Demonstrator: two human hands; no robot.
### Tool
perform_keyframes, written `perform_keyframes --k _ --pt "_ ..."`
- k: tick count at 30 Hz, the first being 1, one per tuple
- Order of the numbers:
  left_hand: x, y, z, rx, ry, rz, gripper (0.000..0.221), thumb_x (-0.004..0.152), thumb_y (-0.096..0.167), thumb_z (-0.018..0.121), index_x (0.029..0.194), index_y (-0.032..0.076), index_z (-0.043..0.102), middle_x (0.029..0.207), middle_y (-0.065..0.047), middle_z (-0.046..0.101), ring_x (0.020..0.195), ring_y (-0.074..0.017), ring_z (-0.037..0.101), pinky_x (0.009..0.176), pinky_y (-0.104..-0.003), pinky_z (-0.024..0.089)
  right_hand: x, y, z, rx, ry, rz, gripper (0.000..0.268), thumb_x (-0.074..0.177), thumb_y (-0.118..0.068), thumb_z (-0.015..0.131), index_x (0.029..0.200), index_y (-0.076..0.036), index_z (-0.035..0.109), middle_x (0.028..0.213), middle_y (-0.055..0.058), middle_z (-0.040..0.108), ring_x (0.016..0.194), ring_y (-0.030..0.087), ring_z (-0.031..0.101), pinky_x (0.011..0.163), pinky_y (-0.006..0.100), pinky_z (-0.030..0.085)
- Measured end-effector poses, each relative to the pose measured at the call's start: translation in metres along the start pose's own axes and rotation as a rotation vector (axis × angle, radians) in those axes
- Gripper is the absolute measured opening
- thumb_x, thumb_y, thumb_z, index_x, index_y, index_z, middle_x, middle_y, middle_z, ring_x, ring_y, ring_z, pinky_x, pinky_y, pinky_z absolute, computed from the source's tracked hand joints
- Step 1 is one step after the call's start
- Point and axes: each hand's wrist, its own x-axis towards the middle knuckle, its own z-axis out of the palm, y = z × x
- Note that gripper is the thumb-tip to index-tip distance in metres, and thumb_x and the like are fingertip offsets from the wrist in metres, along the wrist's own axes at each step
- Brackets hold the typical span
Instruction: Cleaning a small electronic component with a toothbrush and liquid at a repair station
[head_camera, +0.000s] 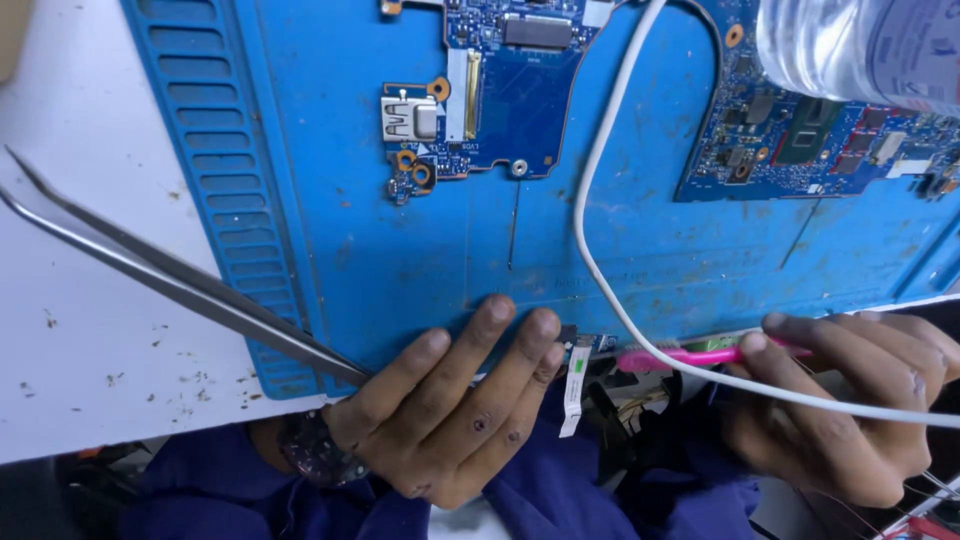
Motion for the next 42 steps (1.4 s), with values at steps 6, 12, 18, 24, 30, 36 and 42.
perform_keyframes --k 6,12,18,24,30,36,42 --pt "0.0 -0.003 -0.002 -0.032 -0.06 0.017 0.016 0.111 0.023 0.063 0.109 0.026 0.079 0.114 0.012 0.077 0.107 -0.0098 0.072 0.104 -0.026 0.043 0.0 -0.003 -0.013 -0.013 -0.322 0.02 0.024 0.098 -0.014 0.06 0.098 0.003 0.077 0.088 0.025 0.068 0.074 0.039 0.061 0.079 0.05 0.036" --pt "0.001 -0.002 -0.002 -0.028 -0.095 -0.002 0.014 0.111 0.024 0.065 0.111 0.025 0.079 0.113 0.012 0.077 0.108 -0.0094 0.072 0.104 -0.026 0.043 0.014 -0.009 -0.003 -0.044 -0.361 -0.003 0.016 0.095 -0.008 0.067 0.09 0.001 0.079 0.081 0.022 0.068 0.071 0.035 0.061 0.073 0.048 0.038" --pt "0.004 0.0 -0.002 -0.004 -0.027 -0.017 0.012 0.109 0.024 0.067 0.105 0.026 0.079 0.109 0.013 0.077 0.105 -0.0079 0.072 0.102 -0.025 0.044 0.013 -0.027 0.016 -0.123 -0.16 0.128 0.023 0.098 -0.006 0.062 0.084 -0.001 0.078 0.078 0.022 0.067 0.077 0.037 0.054 0.088 0.049 0.035" --pt "0.005 -0.002 -0.007 -0.023 -0.041 0.001 0.017 0.11 0.023 0.062 0.108 0.025 0.079 0.111 0.009 0.079 0.106 -0.0097 0.073 0.101 -0.025 0.044 0.019 -0.037 0.015 -0.138 -0.151 0.178 0.015 0.098 -0.004 0.067 0.087 -0.003 0.078 0.08 0.018 0.067 0.075 0.033 0.056 0.089 0.052 0.035" --pt "0.007 -0.001 -0.013 0.004 -0.039 0.0 0.017 0.109 0.024 0.064 0.109 0.023 0.081 0.113 0.009 0.078 0.108 -0.0107 0.072 0.102 -0.026 0.044 0.016 -0.029 0.024 -0.07 -0.126 0.03 0.033 0.105 -0.019 0.053 0.091 -0.001 0.078 0.079 0.02 0.067 0.071 0.033 0.057 0.079 0.05 0.035" --pt "0.009 0.0 -0.021 -0.023 -0.112 0.007 0.02 0.113 0.024 0.059 0.111 0.024 0.078 0.119 0.007 0.078 0.111 -0.0117 0.073 0.104 -0.026 0.041 0.014 -0.032 0.025 -0.007 -0.136 0.111 0.02 0.102 -0.008 0.063 0.086 -0.005 0.073 0.08 0.016 0.068 0.071 0.032 0.06 0.08 0.049 0.035" --pt "-0.004 0.004 -0.012 -0.016 0.007 0.033 0.01 0.109 0.025 0.069 0.11 0.02 0.077 0.115 0.004 0.08 0.108 -0.0154 0.075 0.101 -0.029 0.045 0.012 -0.034 0.025 -0.051 -0.116 0.103 0.013 0.101 -0.012 0.071 0.093 -0.003 0.076 0.086 0.017 0.066 0.073 0.034 0.059 0.085 0.052 0.034"
